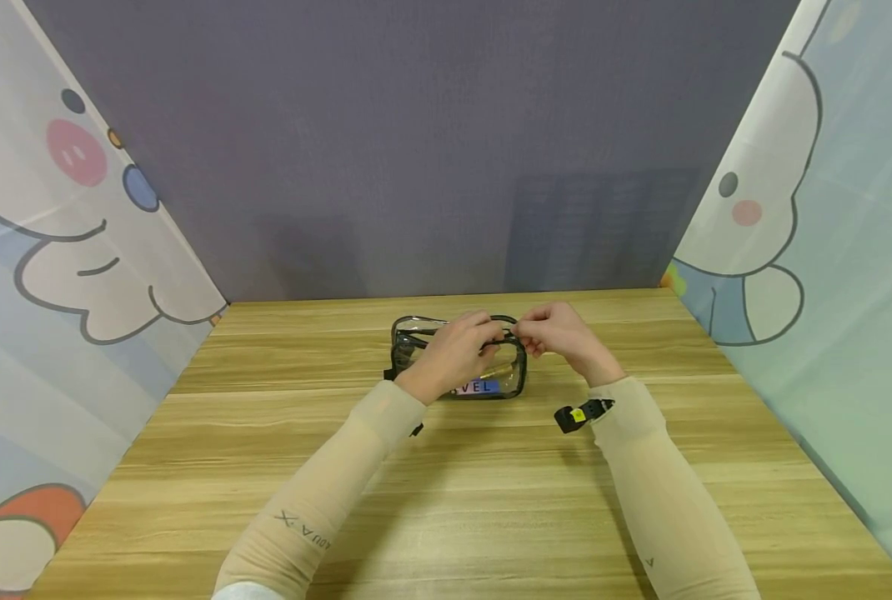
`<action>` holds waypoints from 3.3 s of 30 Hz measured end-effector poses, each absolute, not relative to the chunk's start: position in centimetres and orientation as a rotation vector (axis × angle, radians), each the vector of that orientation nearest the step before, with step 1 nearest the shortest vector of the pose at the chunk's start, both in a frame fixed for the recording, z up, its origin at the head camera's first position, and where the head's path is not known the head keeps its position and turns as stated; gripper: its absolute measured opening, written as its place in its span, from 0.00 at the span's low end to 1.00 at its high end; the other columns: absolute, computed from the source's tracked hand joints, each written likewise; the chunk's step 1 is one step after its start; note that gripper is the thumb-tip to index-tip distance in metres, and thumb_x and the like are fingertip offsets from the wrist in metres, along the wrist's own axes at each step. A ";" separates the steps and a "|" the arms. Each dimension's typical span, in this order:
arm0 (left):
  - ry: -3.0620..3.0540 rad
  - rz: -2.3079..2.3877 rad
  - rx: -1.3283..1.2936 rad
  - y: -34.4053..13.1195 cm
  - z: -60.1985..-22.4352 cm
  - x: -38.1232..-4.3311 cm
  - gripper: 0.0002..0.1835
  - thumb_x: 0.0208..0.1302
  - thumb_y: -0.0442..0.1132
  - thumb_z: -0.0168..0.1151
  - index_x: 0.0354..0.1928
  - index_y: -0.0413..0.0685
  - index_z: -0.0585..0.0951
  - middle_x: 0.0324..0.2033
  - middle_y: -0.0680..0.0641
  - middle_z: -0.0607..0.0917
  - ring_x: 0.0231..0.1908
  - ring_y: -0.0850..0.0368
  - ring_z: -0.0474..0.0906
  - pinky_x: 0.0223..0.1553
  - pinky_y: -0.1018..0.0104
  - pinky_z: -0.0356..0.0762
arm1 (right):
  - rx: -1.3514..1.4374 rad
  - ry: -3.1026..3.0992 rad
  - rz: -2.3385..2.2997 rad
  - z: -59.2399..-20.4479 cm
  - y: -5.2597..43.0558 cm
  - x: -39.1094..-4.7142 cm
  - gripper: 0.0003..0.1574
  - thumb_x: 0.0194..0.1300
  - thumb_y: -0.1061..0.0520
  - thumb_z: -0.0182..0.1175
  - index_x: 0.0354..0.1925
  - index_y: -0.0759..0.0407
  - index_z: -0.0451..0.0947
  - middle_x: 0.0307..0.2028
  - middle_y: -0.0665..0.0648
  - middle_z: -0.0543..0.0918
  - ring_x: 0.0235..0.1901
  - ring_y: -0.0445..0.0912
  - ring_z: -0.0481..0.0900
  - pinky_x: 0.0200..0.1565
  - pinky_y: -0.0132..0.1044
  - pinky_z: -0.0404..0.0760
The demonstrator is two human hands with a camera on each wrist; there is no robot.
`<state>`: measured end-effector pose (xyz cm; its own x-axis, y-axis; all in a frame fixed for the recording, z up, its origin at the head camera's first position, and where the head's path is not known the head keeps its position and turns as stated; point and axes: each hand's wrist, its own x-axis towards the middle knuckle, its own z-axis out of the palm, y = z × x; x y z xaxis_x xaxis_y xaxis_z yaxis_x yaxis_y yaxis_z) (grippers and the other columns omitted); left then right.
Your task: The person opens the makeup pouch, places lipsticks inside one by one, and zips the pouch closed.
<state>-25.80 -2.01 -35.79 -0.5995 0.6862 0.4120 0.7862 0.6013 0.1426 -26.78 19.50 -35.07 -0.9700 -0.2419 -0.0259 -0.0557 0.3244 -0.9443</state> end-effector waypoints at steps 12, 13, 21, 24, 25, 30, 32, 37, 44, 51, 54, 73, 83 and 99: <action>-2.593 -0.440 -1.144 -2.8 -35.4 -25.5 0.07 0.70 0.37 0.65 0.48 0.48 0.85 0.40 0.51 0.81 0.36 0.59 0.75 0.35 0.66 0.76 | -0.248 2.399 -1.760 -35.1 19.5 -26.4 0.15 0.68 0.61 0.60 0.44 0.75 0.81 0.27 0.57 0.79 0.26 0.46 0.77 0.31 0.36 0.83; -2.595 -0.437 -1.140 -2.9 -35.4 -25.5 0.07 0.70 0.37 0.65 0.47 0.48 0.84 0.40 0.52 0.81 0.36 0.59 0.75 0.35 0.66 0.76 | -0.247 2.394 -1.767 -35.1 19.5 -26.4 0.15 0.68 0.61 0.60 0.44 0.75 0.81 0.27 0.56 0.79 0.26 0.45 0.77 0.31 0.35 0.83; -2.568 -0.371 -1.132 -3.9 -35.5 -25.4 0.04 0.69 0.40 0.67 0.43 0.51 0.84 0.40 0.52 0.81 0.37 0.59 0.76 0.36 0.65 0.77 | -0.242 2.385 -1.775 -35.1 19.6 -26.4 0.15 0.67 0.62 0.61 0.45 0.76 0.81 0.27 0.57 0.80 0.25 0.45 0.78 0.34 0.41 0.84; -2.567 -0.310 -1.133 -4.3 -35.4 -25.4 0.06 0.68 0.41 0.68 0.44 0.51 0.84 0.41 0.52 0.82 0.38 0.58 0.78 0.37 0.65 0.78 | -0.238 2.384 -1.775 -35.1 19.6 -26.5 0.15 0.67 0.62 0.61 0.45 0.76 0.81 0.27 0.57 0.80 0.26 0.46 0.78 0.35 0.41 0.85; -2.568 -0.295 -1.132 -4.5 -35.4 -25.4 0.06 0.68 0.41 0.68 0.44 0.51 0.84 0.41 0.52 0.82 0.38 0.58 0.78 0.38 0.64 0.79 | -0.237 2.384 -1.774 -35.1 19.6 -26.5 0.15 0.67 0.62 0.61 0.46 0.76 0.81 0.27 0.57 0.80 0.26 0.46 0.78 0.35 0.41 0.85; -2.534 -0.263 -1.137 -5.5 -35.5 -25.4 0.05 0.66 0.39 0.69 0.42 0.50 0.85 0.38 0.52 0.83 0.36 0.57 0.78 0.37 0.63 0.79 | -0.229 2.385 -1.760 -35.1 19.7 -26.5 0.16 0.68 0.61 0.62 0.47 0.76 0.80 0.28 0.58 0.81 0.27 0.46 0.78 0.36 0.42 0.85; -2.504 -0.262 -1.150 -5.8 -35.6 -25.5 0.05 0.65 0.38 0.70 0.41 0.50 0.85 0.37 0.52 0.83 0.35 0.58 0.78 0.37 0.63 0.79 | -0.233 2.383 -1.757 -35.2 19.8 -26.6 0.16 0.68 0.61 0.62 0.47 0.76 0.80 0.28 0.58 0.81 0.27 0.46 0.78 0.36 0.41 0.85; -2.464 -0.256 -1.174 -6.2 -35.7 -25.5 0.05 0.65 0.37 0.70 0.41 0.49 0.86 0.37 0.51 0.83 0.35 0.56 0.79 0.38 0.62 0.80 | -0.238 2.385 -1.751 -35.0 19.9 -26.8 0.17 0.67 0.61 0.63 0.47 0.76 0.80 0.29 0.59 0.81 0.28 0.46 0.78 0.34 0.37 0.84; -2.442 -0.246 -1.188 -6.2 -35.7 -25.5 0.05 0.64 0.36 0.69 0.41 0.49 0.87 0.37 0.50 0.84 0.35 0.55 0.79 0.38 0.61 0.80 | -0.198 2.405 -1.709 -34.5 19.7 -26.8 0.16 0.68 0.59 0.63 0.46 0.74 0.81 0.29 0.59 0.81 0.29 0.48 0.80 0.35 0.40 0.85; -2.431 -0.256 -1.180 -6.1 -35.8 -25.6 0.05 0.63 0.35 0.69 0.41 0.50 0.87 0.36 0.51 0.83 0.34 0.56 0.78 0.36 0.63 0.79 | -0.187 2.475 -1.625 -34.0 19.2 -26.8 0.14 0.69 0.58 0.63 0.42 0.70 0.83 0.28 0.59 0.82 0.28 0.49 0.81 0.34 0.38 0.84; -2.422 -0.258 -1.175 -6.1 -35.7 -25.6 0.05 0.62 0.34 0.69 0.40 0.50 0.87 0.36 0.51 0.83 0.34 0.56 0.77 0.36 0.63 0.79 | -0.185 2.498 -1.594 -33.9 19.0 -26.9 0.13 0.68 0.57 0.63 0.41 0.69 0.83 0.26 0.57 0.81 0.28 0.48 0.80 0.33 0.36 0.82; -2.373 -0.290 -1.238 -5.8 -35.6 -25.8 0.07 0.61 0.29 0.67 0.39 0.46 0.88 0.34 0.50 0.82 0.34 0.55 0.76 0.37 0.63 0.77 | -0.195 2.580 -1.416 -32.4 17.6 -26.7 0.13 0.68 0.58 0.61 0.29 0.65 0.83 0.19 0.52 0.78 0.20 0.45 0.74 0.25 0.35 0.74; -2.403 -0.300 -1.234 -6.0 -35.5 -25.7 0.07 0.61 0.28 0.66 0.37 0.46 0.88 0.33 0.51 0.83 0.33 0.56 0.75 0.35 0.63 0.76 | -0.190 2.584 -1.408 -32.0 17.1 -26.5 0.12 0.68 0.58 0.60 0.34 0.66 0.85 0.22 0.54 0.81 0.22 0.47 0.78 0.26 0.36 0.76; -2.428 -0.259 -1.254 -6.1 -35.2 -25.7 0.06 0.62 0.28 0.66 0.35 0.47 0.87 0.33 0.52 0.82 0.31 0.57 0.73 0.34 0.64 0.74 | -0.176 2.576 -1.459 -31.8 17.0 -26.4 0.13 0.68 0.59 0.60 0.40 0.69 0.86 0.24 0.55 0.83 0.23 0.45 0.80 0.28 0.34 0.81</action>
